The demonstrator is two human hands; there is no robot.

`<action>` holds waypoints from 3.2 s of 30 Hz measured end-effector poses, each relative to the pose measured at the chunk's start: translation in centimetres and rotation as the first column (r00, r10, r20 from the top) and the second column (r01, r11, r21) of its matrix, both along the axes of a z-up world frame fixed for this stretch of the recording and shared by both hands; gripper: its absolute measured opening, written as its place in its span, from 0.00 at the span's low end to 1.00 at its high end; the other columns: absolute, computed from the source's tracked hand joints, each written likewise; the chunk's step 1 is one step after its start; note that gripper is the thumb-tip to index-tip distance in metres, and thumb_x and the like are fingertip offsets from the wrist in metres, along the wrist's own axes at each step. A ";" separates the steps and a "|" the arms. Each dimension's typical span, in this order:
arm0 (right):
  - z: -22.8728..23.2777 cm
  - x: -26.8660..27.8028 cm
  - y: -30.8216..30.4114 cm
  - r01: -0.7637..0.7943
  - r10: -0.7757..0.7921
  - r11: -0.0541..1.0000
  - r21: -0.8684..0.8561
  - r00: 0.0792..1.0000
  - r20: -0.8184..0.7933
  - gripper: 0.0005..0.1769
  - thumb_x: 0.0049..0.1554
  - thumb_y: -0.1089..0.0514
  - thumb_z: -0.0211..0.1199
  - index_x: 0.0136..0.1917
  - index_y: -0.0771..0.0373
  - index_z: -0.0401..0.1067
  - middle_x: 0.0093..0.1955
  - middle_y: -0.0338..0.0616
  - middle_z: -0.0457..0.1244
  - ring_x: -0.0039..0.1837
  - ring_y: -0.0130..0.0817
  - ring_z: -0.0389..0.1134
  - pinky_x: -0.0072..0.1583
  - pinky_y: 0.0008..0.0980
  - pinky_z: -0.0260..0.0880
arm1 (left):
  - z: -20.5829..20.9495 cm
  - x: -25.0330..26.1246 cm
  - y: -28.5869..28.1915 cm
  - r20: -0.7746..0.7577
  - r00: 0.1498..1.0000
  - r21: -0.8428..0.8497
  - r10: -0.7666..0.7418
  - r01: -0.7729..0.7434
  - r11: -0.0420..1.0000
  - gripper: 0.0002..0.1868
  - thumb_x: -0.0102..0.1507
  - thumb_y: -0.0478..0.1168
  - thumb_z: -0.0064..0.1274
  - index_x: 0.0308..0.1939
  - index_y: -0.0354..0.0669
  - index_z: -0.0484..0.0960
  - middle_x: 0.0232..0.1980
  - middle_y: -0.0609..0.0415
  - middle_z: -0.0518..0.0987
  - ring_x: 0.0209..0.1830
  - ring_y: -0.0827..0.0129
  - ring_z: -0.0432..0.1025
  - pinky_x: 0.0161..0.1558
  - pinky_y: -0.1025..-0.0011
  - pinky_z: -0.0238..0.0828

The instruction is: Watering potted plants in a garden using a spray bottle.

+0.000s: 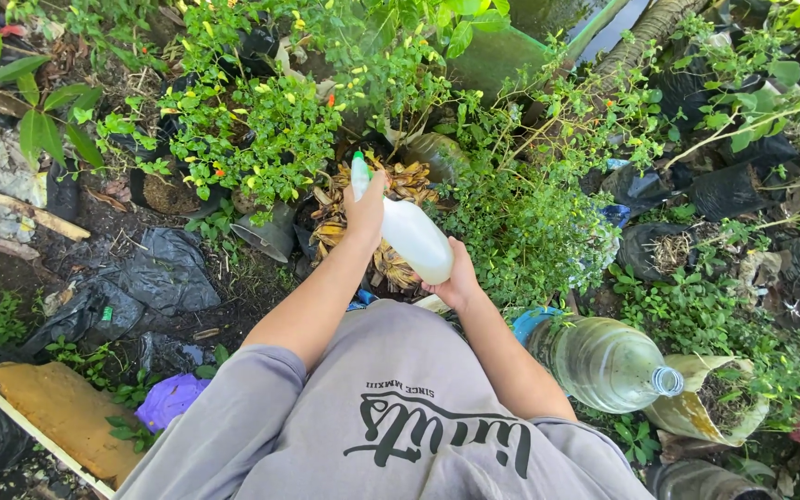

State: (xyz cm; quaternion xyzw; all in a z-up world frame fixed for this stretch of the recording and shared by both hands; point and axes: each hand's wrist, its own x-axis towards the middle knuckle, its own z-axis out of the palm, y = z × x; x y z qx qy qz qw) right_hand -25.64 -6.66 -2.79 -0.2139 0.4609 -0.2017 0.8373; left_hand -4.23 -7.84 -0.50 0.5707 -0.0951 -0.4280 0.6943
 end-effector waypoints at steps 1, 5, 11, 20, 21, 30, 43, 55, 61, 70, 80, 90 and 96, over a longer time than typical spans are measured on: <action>-0.1 -0.2 -0.1 0.006 -0.006 1.000 0.000 1.000 0.000 0.35 0.65 0.34 0.35 0.67 0.60 0.66 0.51 0.52 0.69 0.42 0.46 0.71 0.38 0.38 0.68 | 1.0 -0.3 0.1 0.000 1.000 0.000 -0.006 0.006 1.000 0.12 0.64 0.45 0.57 0.38 0.40 0.78 0.34 0.56 0.75 0.30 0.72 0.69 0.31 0.67 0.67; -0.7 -1.2 0.1 0.063 -0.062 0.996 0.061 0.998 -0.017 0.34 0.64 0.33 0.34 0.65 0.56 0.67 0.49 0.49 0.68 0.40 0.46 0.69 0.37 0.38 0.65 | 2.9 -1.7 0.0 -0.052 0.987 -0.037 -0.151 0.149 0.988 0.11 0.62 0.45 0.60 0.41 0.46 0.76 0.36 0.59 0.74 0.31 0.73 0.70 0.31 0.68 0.67; -1.4 -3.1 0.4 0.123 -0.123 0.986 0.117 0.992 -0.010 0.35 0.63 0.32 0.34 0.63 0.56 0.68 0.47 0.49 0.67 0.39 0.46 0.67 0.38 0.40 0.64 | 2.5 -3.1 -1.1 -0.007 0.967 0.013 -0.255 0.255 0.967 0.08 0.62 0.41 0.60 0.40 0.45 0.78 0.35 0.59 0.75 0.31 0.72 0.70 0.32 0.69 0.67; -1.6 -4.9 -0.2 0.181 -0.179 0.977 0.112 0.983 -0.027 0.33 0.62 0.33 0.34 0.62 0.53 0.69 0.48 0.46 0.67 0.39 0.45 0.67 0.40 0.39 0.63 | 1.8 -5.4 -3.0 -0.027 0.959 0.027 -0.283 0.284 0.958 0.10 0.64 0.43 0.60 0.41 0.43 0.77 0.35 0.58 0.75 0.32 0.70 0.70 0.33 0.66 0.68; -1.7 -5.1 -0.3 0.199 -0.197 0.973 0.115 0.980 -0.025 0.33 0.62 0.32 0.34 0.62 0.53 0.69 0.48 0.46 0.67 0.40 0.45 0.67 0.40 0.39 0.63 | 3.2 -5.6 -2.9 -0.052 0.946 0.042 -0.319 0.321 0.946 0.11 0.64 0.45 0.59 0.42 0.45 0.78 0.35 0.58 0.75 0.32 0.70 0.71 0.33 0.66 0.69; -2.7 -6.5 0.1 0.300 -0.299 0.935 0.190 0.954 -0.034 0.32 0.61 0.31 0.35 0.61 0.51 0.68 0.49 0.45 0.67 0.42 0.46 0.65 0.41 0.40 0.61 | 1.1 -6.8 -5.1 0.051 0.870 0.120 -0.491 0.483 0.868 0.10 0.60 0.42 0.62 0.39 0.43 0.79 0.33 0.56 0.79 0.29 0.68 0.74 0.31 0.66 0.72; -3.9 -8.2 0.5 0.318 -0.314 0.930 0.185 0.948 -0.051 0.32 0.60 0.31 0.36 0.60 0.51 0.70 0.48 0.46 0.65 0.41 0.47 0.63 0.40 0.40 0.59 | -1.8 -8.1 -5.7 -0.101 0.862 0.126 -0.496 0.506 0.853 0.09 0.61 0.45 0.61 0.41 0.48 0.81 0.37 0.59 0.77 0.32 0.71 0.72 0.34 0.67 0.69; -4.2 -8.9 0.7 0.325 -0.302 0.923 0.207 0.944 -0.135 0.35 0.60 0.29 0.37 0.62 0.53 0.69 0.48 0.46 0.66 0.41 0.47 0.65 0.39 0.38 0.60 | 0.1 -7.8 -2.8 -0.011 0.869 0.090 -0.495 0.493 0.865 0.12 0.60 0.46 0.62 0.39 0.45 0.80 0.36 0.57 0.78 0.33 0.71 0.73 0.35 0.67 0.70; -2.2 -6.5 0.4 0.260 -0.252 0.953 0.153 0.965 -0.069 0.33 0.61 0.31 0.38 0.63 0.52 0.68 0.50 0.46 0.67 0.41 0.46 0.66 0.39 0.38 0.63 | 4.1 -6.1 -1.1 -0.003 0.927 0.067 -0.376 0.375 0.924 0.11 0.61 0.45 0.60 0.39 0.44 0.78 0.36 0.59 0.76 0.30 0.72 0.71 0.32 0.68 0.68; -1.8 -3.6 -0.5 0.134 -0.135 0.985 0.111 0.991 0.002 0.33 0.62 0.30 0.39 0.63 0.52 0.69 0.50 0.47 0.68 0.41 0.45 0.67 0.39 0.38 0.61 | 4.3 -3.4 0.9 0.063 0.967 -0.053 -0.246 0.250 0.967 0.07 0.64 0.42 0.58 0.40 0.46 0.78 0.35 0.62 0.75 0.31 0.76 0.69 0.32 0.71 0.64; -0.1 0.4 -0.5 0.045 -0.047 0.994 0.104 0.999 0.009 0.32 0.62 0.31 0.41 0.65 0.53 0.68 0.52 0.47 0.68 0.43 0.46 0.69 0.41 0.39 0.65 | 2.9 -0.6 2.0 0.194 0.981 -0.015 -0.022 0.026 1.000 0.08 0.66 0.42 0.58 0.38 0.41 0.79 0.34 0.61 0.78 0.30 0.75 0.70 0.33 0.71 0.67; 0.6 2.5 -1.0 -0.036 0.034 0.999 0.037 0.998 0.043 0.34 0.63 0.31 0.39 0.67 0.54 0.68 0.54 0.48 0.68 0.46 0.42 0.69 0.41 0.36 0.64 | 5.8 1.3 4.0 0.309 0.951 -0.087 0.005 0.023 0.996 0.08 0.67 0.43 0.56 0.42 0.42 0.81 0.33 0.61 0.76 0.30 0.78 0.68 0.32 0.73 0.62; 1.3 3.8 -0.6 -0.071 0.067 0.996 0.059 0.996 0.053 0.34 0.62 0.31 0.39 0.67 0.52 0.68 0.56 0.46 0.68 0.48 0.42 0.69 0.42 0.34 0.63 | 4.4 1.9 4.2 0.278 0.956 -0.074 0.092 -0.074 0.995 0.10 0.65 0.44 0.58 0.40 0.40 0.81 0.31 0.60 0.77 0.28 0.77 0.68 0.30 0.72 0.63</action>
